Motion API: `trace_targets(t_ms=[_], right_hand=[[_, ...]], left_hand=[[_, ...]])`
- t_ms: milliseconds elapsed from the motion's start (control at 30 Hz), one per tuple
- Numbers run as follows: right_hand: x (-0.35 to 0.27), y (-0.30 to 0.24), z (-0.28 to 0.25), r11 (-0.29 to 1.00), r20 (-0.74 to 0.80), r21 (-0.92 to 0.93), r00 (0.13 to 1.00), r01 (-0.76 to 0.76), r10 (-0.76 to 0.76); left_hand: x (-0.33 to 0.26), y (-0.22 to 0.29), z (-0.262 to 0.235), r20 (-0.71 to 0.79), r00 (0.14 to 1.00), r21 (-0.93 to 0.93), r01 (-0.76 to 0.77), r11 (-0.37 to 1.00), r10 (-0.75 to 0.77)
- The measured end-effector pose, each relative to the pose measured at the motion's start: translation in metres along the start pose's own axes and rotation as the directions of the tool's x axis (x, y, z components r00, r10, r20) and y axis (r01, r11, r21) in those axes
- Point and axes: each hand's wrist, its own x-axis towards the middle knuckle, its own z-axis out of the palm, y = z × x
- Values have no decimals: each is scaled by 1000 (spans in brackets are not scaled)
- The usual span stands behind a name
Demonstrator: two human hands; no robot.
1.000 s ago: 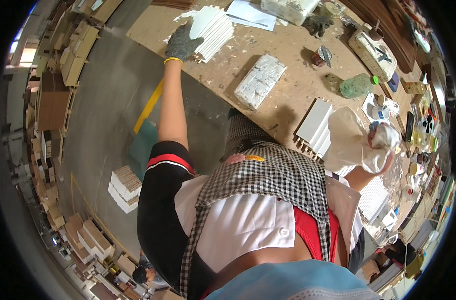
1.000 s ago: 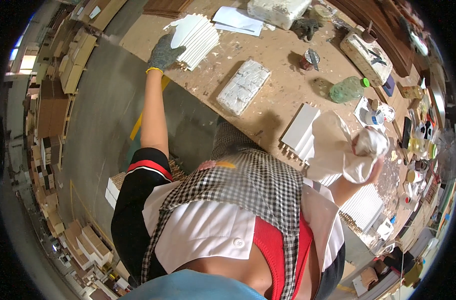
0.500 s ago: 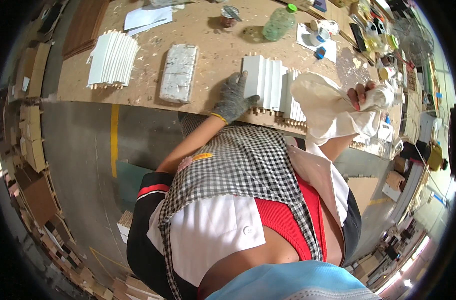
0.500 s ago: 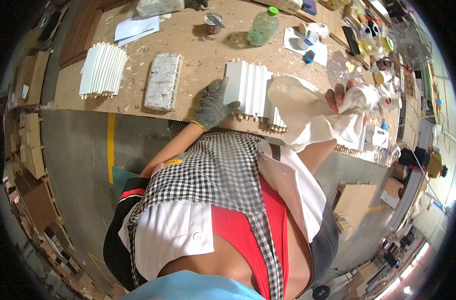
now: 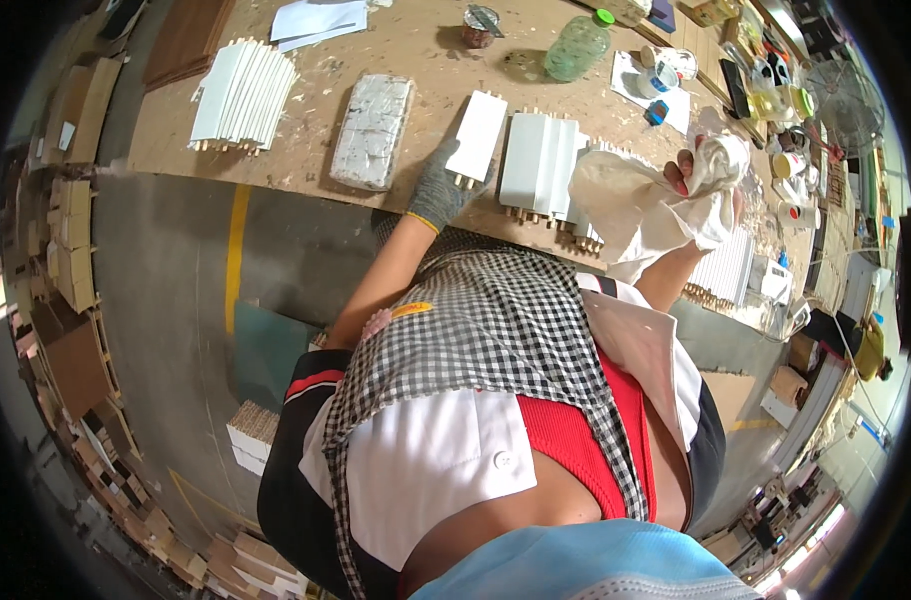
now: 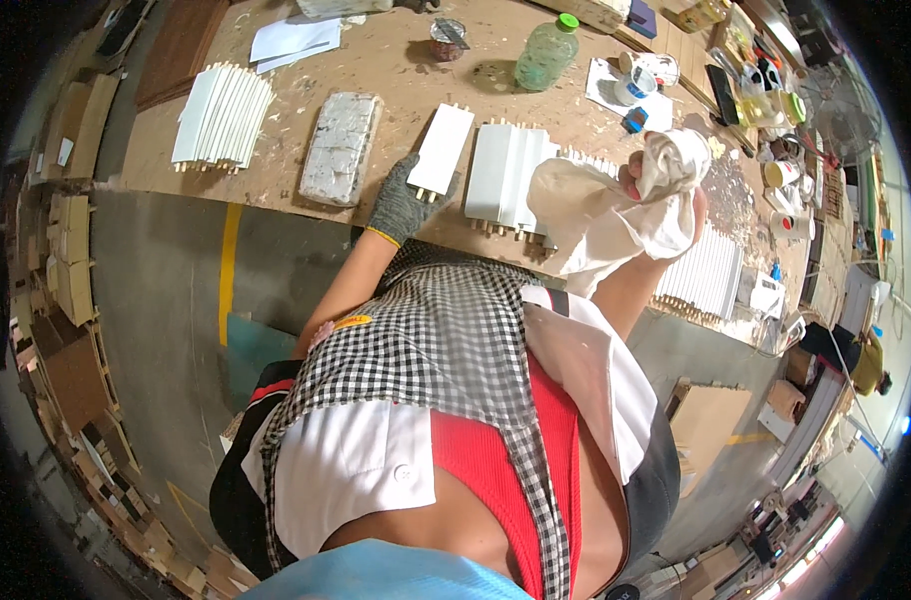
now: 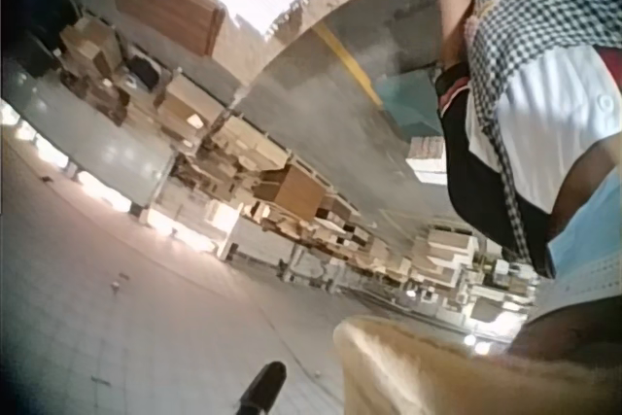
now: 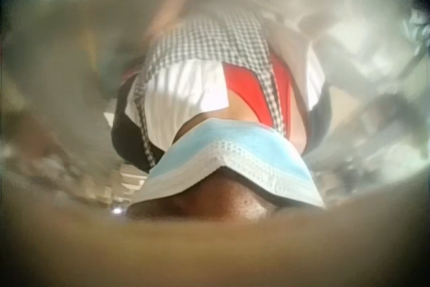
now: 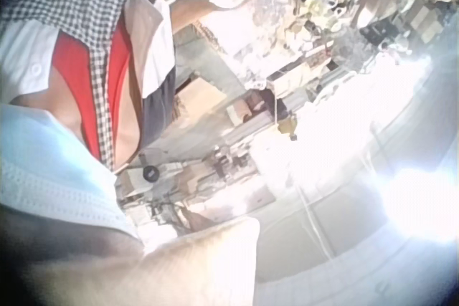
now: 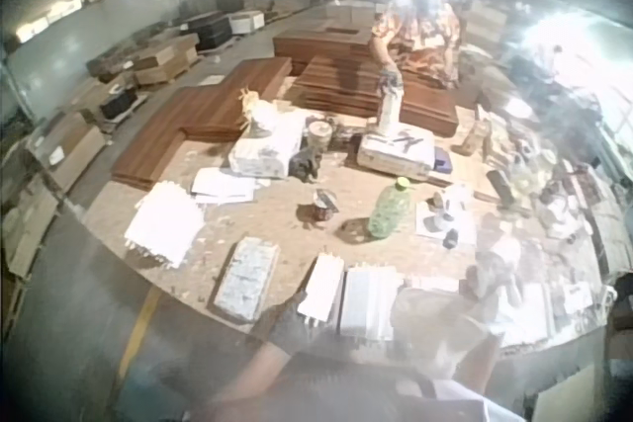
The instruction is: The person wipes white wooden pieces with a cloth and applies a substance using a small applicator.
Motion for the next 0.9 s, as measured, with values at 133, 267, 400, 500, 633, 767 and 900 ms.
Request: trace_targets(t_ms=[133,267,400,500,633,767,900], right_hand=[[12,19,6,992,-150,-12,981,-122,119],[37,69,-1,905,-323,-308,927,-294,191],[36,180,34,242,-120,-957,977,-162,177],[24,252,63,172,559,-821,706,544,435],[62,314,6,-172,424,-790,728,588,539],[107,325,-19,-314,304,-794,788,520,535],[36,329,37,87,619,-683,511,725,597]], left_hand=[[-10,13,-14,166,980,266,-153,952,112],[-50,46,-19,92,944,-79,-309,948,316],[-55,79,-32,156,903,39,-410,911,400],[-37,93,-62,25,942,70,-334,940,333],[-44,75,-44,56,929,-31,-365,930,366],[-50,74,-28,-89,945,78,-307,948,313],[15,94,-135,206,901,73,-404,912,383]])
